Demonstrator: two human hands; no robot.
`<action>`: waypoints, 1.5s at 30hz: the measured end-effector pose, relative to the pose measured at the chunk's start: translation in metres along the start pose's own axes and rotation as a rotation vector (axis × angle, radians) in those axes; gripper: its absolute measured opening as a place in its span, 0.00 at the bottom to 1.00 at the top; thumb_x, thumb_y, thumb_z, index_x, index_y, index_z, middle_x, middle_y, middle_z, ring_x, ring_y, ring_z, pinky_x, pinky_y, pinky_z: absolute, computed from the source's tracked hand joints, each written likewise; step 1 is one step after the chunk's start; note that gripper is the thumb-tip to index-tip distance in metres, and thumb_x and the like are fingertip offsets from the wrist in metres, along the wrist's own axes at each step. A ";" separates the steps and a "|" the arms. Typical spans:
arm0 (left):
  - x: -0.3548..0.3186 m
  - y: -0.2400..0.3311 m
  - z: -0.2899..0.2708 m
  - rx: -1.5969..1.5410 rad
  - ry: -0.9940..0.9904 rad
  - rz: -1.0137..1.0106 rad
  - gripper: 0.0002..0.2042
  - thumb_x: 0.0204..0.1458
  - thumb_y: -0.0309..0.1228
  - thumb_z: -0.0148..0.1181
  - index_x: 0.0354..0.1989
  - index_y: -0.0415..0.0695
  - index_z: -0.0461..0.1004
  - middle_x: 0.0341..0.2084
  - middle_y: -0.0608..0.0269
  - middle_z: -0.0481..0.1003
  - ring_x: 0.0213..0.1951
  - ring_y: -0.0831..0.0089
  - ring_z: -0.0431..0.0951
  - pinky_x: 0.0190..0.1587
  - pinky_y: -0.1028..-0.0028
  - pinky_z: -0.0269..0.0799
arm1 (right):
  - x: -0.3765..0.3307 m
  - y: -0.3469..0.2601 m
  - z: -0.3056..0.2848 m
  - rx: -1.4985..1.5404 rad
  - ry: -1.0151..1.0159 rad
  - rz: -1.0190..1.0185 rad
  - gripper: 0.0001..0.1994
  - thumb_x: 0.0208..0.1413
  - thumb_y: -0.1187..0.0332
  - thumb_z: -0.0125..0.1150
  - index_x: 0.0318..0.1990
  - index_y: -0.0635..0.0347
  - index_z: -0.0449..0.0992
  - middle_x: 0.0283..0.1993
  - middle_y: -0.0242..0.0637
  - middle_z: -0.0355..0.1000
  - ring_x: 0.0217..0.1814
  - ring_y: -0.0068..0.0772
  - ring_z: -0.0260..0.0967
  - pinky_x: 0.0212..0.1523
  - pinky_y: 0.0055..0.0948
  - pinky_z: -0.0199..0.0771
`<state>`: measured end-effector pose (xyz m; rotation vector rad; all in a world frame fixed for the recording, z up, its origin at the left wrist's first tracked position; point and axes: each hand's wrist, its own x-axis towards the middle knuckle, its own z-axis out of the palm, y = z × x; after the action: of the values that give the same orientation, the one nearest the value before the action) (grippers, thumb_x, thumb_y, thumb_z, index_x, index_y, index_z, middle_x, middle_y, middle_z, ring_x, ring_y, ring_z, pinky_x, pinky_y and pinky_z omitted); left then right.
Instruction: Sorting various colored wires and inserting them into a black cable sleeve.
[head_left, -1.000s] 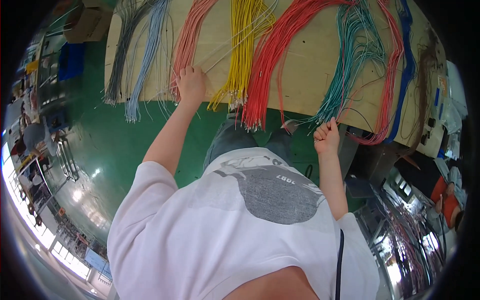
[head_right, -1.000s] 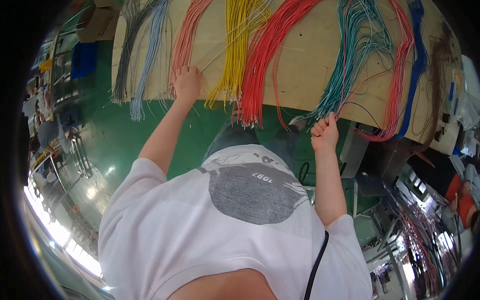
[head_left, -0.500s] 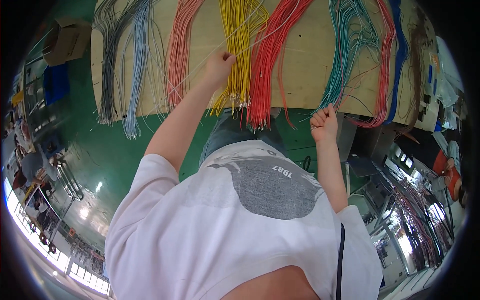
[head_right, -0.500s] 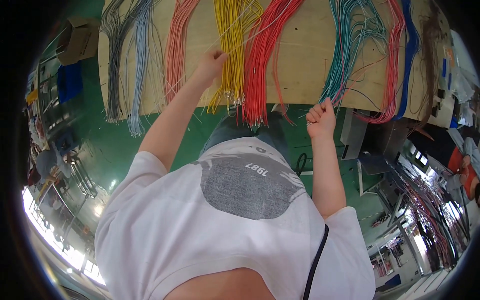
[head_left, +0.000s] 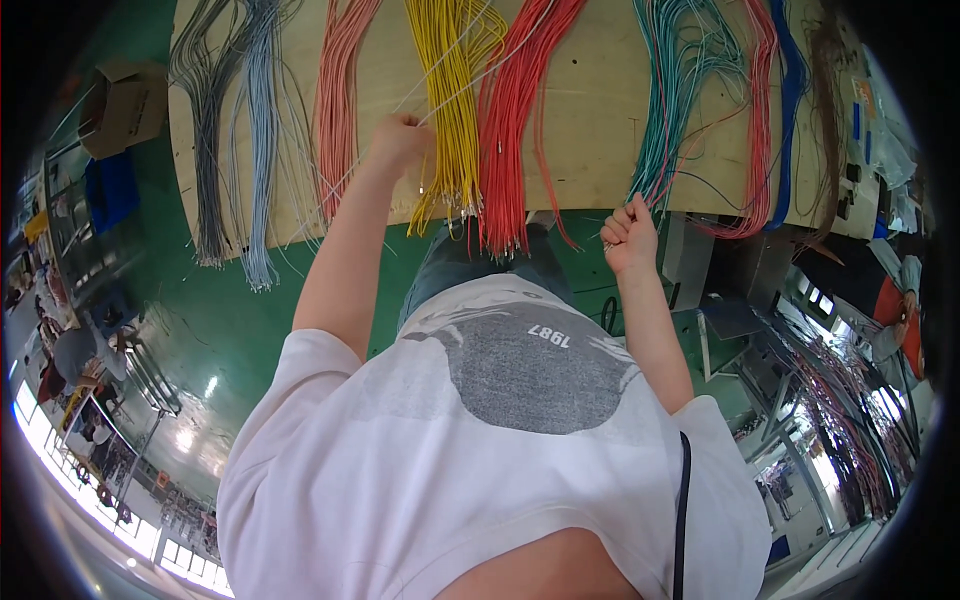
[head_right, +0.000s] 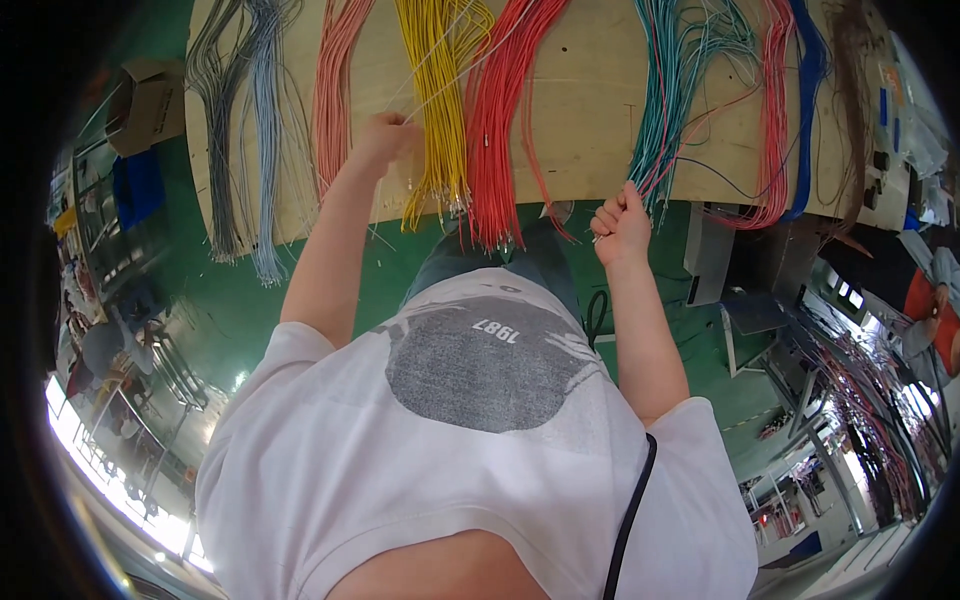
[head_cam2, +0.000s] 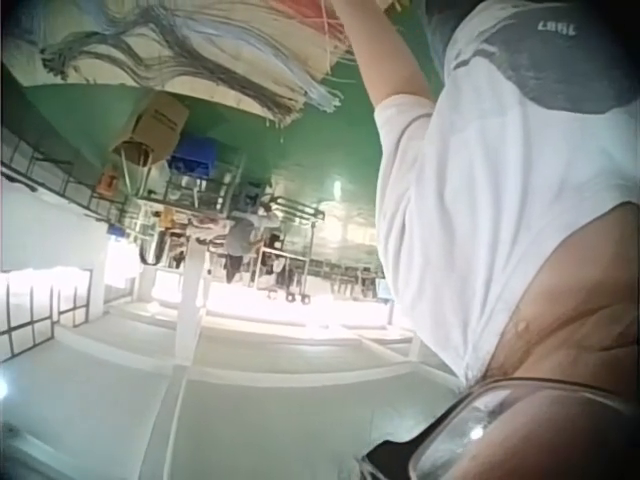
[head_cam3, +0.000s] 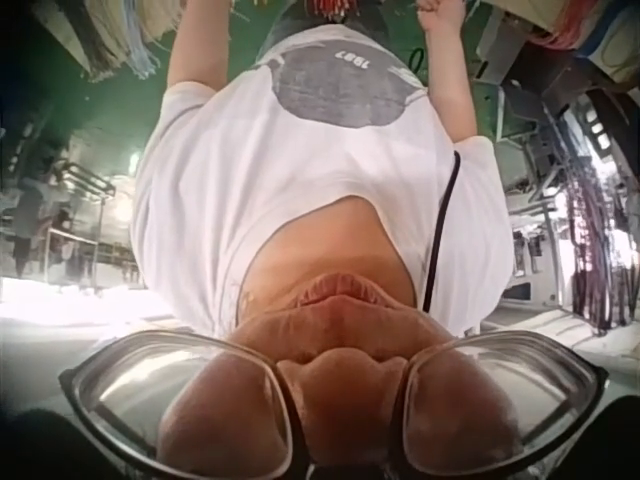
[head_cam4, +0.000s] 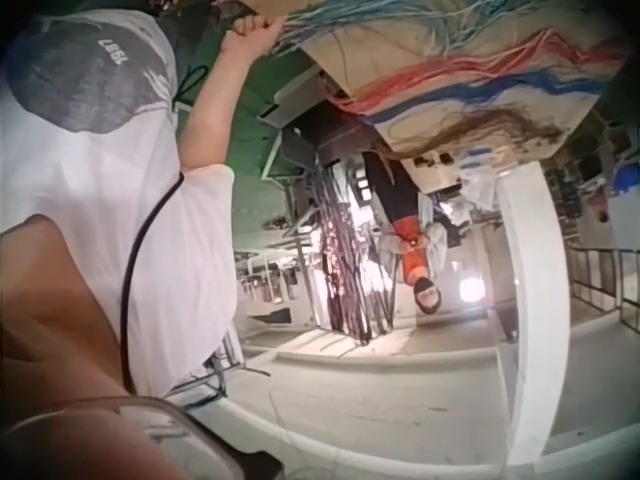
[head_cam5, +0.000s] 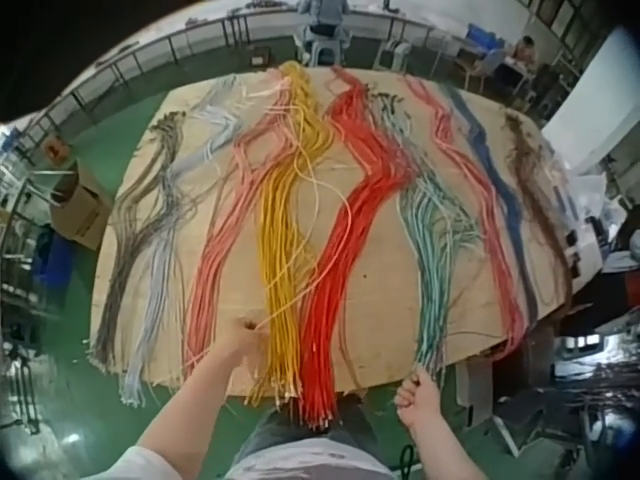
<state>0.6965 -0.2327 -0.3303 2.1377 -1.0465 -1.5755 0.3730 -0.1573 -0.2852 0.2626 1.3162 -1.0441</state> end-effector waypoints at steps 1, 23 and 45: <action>-0.002 0.004 0.000 0.004 -0.005 0.001 0.06 0.41 0.29 0.55 0.24 0.39 0.70 0.14 0.68 0.67 0.14 0.82 0.61 0.15 0.79 0.55 | 0.000 0.000 -0.001 0.020 0.000 0.012 0.15 0.53 0.57 0.46 0.18 0.50 0.57 0.11 0.22 0.42 0.10 0.17 0.35 0.11 0.18 0.36; -0.056 0.098 0.141 -0.916 -0.298 -0.125 0.07 0.49 0.31 0.48 0.24 0.41 0.65 0.12 0.70 0.62 0.09 0.82 0.54 0.11 0.80 0.47 | -0.033 0.027 0.028 -0.637 -0.386 -0.049 0.07 0.53 0.64 0.48 0.28 0.56 0.62 0.15 0.21 0.53 0.11 0.10 0.45 0.10 0.14 0.41; -0.030 -0.052 -0.042 0.589 0.841 0.251 0.09 0.42 0.28 0.53 0.30 0.38 0.66 0.31 0.49 0.66 0.35 0.55 0.66 0.37 0.63 0.62 | -0.025 0.016 0.027 -0.569 -0.454 0.117 0.15 0.57 0.59 0.40 0.21 0.56 0.58 0.14 0.26 0.51 0.12 0.17 0.46 0.13 0.18 0.47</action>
<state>0.7502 -0.1828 -0.3257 2.4918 -1.4504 -0.1612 0.4053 -0.1550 -0.2614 -0.3094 1.1094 -0.5502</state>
